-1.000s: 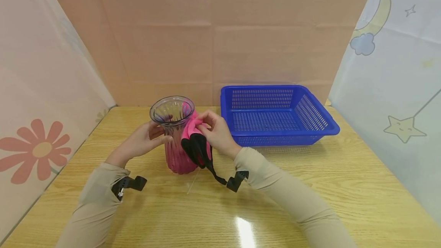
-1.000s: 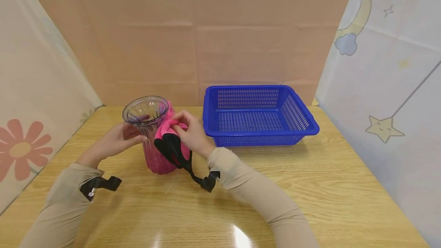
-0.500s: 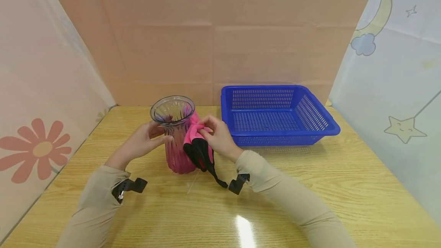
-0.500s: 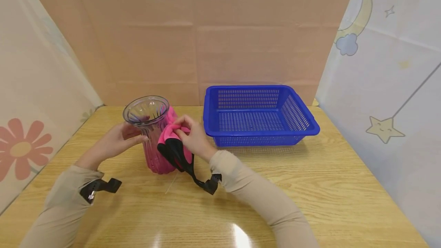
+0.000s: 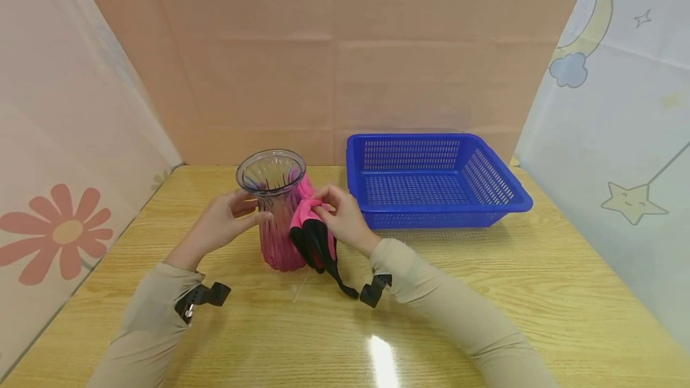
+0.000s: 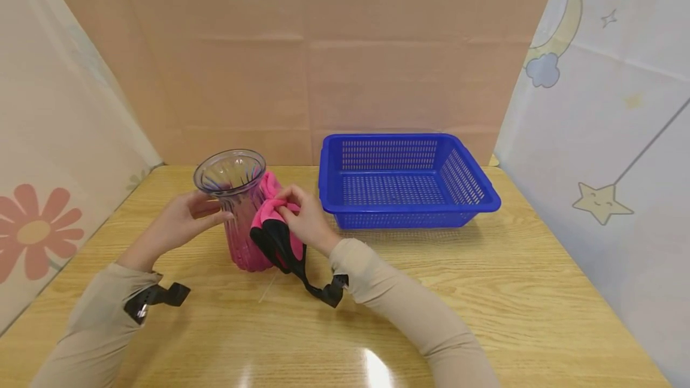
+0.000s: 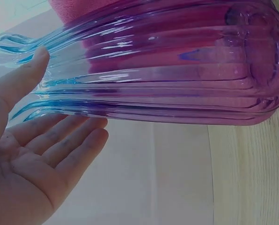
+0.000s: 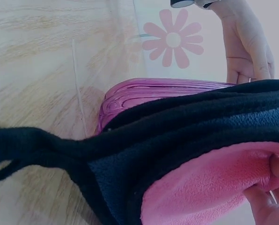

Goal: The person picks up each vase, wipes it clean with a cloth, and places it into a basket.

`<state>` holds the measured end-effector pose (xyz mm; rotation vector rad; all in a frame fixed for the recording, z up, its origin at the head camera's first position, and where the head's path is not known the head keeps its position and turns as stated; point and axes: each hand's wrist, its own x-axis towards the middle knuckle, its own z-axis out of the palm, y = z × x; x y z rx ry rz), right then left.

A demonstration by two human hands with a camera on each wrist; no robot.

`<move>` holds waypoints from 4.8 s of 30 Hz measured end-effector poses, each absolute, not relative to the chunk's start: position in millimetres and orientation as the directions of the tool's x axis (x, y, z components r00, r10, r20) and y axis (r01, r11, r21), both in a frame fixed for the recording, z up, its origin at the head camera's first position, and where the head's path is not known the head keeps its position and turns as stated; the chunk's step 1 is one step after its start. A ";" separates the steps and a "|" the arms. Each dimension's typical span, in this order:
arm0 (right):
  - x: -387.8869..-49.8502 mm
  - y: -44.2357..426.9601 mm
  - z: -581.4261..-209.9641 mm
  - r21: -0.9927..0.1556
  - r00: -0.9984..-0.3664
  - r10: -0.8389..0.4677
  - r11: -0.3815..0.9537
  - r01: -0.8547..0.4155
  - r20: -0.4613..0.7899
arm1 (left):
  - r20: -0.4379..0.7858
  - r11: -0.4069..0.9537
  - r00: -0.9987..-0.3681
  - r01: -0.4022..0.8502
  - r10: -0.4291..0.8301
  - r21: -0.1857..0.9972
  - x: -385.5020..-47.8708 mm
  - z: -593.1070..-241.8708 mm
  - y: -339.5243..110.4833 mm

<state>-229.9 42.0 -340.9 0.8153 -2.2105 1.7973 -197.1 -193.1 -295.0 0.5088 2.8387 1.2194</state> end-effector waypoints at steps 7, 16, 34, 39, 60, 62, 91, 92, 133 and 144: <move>-229.6 41.3 -343.2 -0.854 -0.844 -0.294 0.139 -0.502 0.448 | 0.114 0.653 -0.942 0.304 0.317 0.694 -194.0 -293.4 -192.3; -229.3 41.8 -345.3 -0.844 -0.844 -0.291 0.169 -0.509 0.451 | 0.109 0.652 -0.942 0.299 0.317 0.697 -193.0 -292.9 -191.1; -226.9 37.2 -339.4 -0.845 -0.856 -0.244 0.186 -0.502 0.455 | 0.109 0.662 -0.950 0.284 0.294 0.693 -197.6 -295.2 -191.5; -226.9 35.2 -330.9 -0.839 -0.848 -0.240 0.170 -0.516 0.473 | 0.117 0.656 -0.945 0.299 0.306 0.693 -197.4 -294.4 -191.4; -227.4 37.1 -308.2 -0.860 -0.849 -0.211 0.064 -0.507 0.485 | 0.143 0.651 -0.941 0.316 0.305 0.690 -194.4 -291.3 -190.2; -228.1 38.9 -306.2 -0.861 -0.849 -0.204 0.052 -0.506 0.487 | 0.144 0.650 -0.941 0.317 0.306 0.691 -194.5 -291.3 -190.0; -229.7 44.1 -294.5 -0.855 -0.843 -0.145 -0.058 -0.515 0.518 | 0.145 0.639 -0.938 0.322 0.315 0.698 -197.7 -292.3 -191.3; -229.6 43.5 -296.0 -0.855 -0.842 -0.149 -0.055 -0.516 0.518 | 0.144 0.639 -0.938 0.322 0.315 0.699 -197.6 -292.3 -191.4; -226.8 40.2 -349.0 -0.836 -0.843 -0.290 0.190 -0.514 0.453 | 0.151 0.629 -0.941 0.316 0.303 0.710 -197.0 -293.8 -190.7; -228.5 41.8 -356.5 -0.827 -0.837 -0.293 0.197 -0.526 0.462 | 0.149 0.633 -0.942 0.314 0.300 0.707 -199.0 -295.4 -190.4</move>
